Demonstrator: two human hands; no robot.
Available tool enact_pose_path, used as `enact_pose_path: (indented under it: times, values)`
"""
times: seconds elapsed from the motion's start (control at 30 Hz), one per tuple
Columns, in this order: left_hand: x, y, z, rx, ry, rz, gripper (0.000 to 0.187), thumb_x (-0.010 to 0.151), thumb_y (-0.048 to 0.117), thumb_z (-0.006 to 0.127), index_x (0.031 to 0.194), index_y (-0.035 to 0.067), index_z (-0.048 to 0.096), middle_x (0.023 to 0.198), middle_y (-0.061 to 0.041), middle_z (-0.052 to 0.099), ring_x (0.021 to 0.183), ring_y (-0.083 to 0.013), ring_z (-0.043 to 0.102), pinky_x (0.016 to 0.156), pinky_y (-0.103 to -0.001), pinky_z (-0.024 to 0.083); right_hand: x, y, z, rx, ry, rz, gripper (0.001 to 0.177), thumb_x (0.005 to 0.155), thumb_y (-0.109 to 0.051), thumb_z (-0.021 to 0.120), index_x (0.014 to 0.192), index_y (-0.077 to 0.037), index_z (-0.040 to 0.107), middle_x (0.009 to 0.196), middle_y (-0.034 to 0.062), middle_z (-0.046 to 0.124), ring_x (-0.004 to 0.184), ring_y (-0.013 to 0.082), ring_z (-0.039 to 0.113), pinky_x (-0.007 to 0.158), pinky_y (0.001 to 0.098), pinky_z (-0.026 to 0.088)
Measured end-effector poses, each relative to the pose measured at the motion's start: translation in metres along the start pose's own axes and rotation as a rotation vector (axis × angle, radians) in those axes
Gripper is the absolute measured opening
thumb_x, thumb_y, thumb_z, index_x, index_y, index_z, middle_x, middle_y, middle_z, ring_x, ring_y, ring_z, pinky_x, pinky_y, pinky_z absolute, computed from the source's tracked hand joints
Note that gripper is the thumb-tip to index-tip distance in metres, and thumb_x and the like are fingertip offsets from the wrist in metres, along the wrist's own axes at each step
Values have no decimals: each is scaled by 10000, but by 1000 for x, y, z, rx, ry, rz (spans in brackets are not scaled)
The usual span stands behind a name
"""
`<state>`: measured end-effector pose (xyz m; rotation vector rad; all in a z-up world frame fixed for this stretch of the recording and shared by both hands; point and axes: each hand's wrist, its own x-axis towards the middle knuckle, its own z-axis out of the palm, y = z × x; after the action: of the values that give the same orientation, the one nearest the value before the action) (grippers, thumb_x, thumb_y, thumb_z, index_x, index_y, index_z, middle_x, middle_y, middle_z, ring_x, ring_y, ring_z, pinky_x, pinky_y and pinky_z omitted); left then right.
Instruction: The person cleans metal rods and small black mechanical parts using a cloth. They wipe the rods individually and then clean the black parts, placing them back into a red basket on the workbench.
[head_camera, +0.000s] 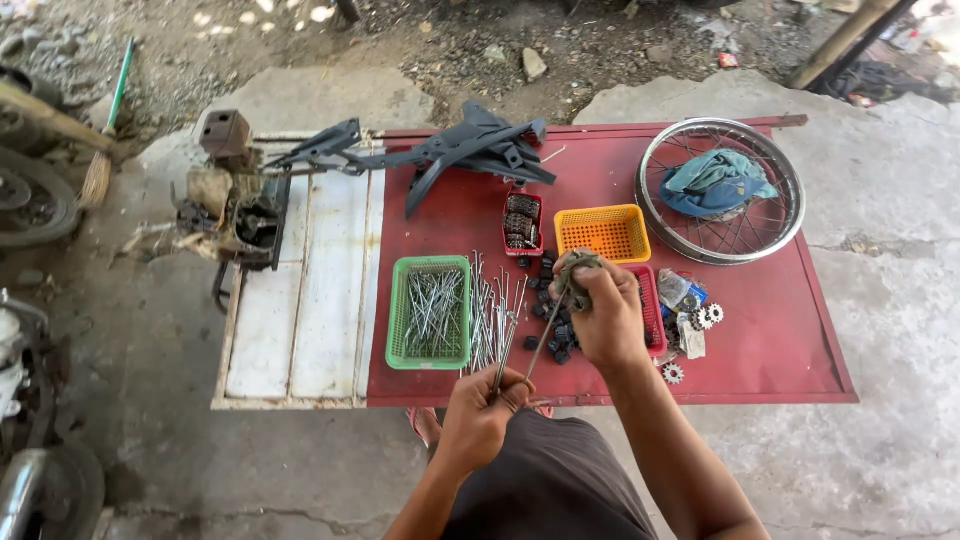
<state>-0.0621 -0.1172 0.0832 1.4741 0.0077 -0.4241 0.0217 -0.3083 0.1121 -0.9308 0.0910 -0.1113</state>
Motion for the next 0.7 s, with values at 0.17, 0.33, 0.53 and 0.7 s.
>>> enact_pose_path:
  times: [0.17, 0.33, 0.53, 0.7]
  values:
    - [9, 0, 27, -38, 121, 20, 123, 958, -14, 633, 950, -24, 756, 771, -68, 707, 668, -117, 587, 602, -242, 467, -30, 25, -18, -258, -192, 143, 228, 880, -19, 436, 841, -28, 661, 811, 93, 612, 690, 147, 475, 647, 297, 419]
    - [9, 5, 43, -66, 185, 101, 76, 960, -26, 647, 907, -23, 701, 799, -59, 703, 686, -110, 570, 620, -242, 467, -44, 13, -15, -350, -332, 160, 213, 875, -42, 490, 913, -14, 698, 814, 71, 652, 674, 125, 520, 613, 247, 448]
    - [-8, -7, 51, -19, 163, -1, 71, 893, 4, 766, 866, -3, 701, 764, -30, 668, 645, -96, 536, 599, -241, 471, -2, -7, -14, -453, -223, 164, 247, 947, -43, 468, 877, -40, 704, 740, 45, 619, 662, 118, 467, 622, 263, 395]
    - [-8, -18, 36, -187, 149, -50, 259, 874, -60, 803, 757, 26, 588, 698, -23, 577, 592, -87, 454, 537, -225, 411, 15, -10, 0, -269, -92, 151, 285, 924, -92, 479, 961, 62, 716, 815, 106, 654, 726, 145, 535, 689, 233, 410]
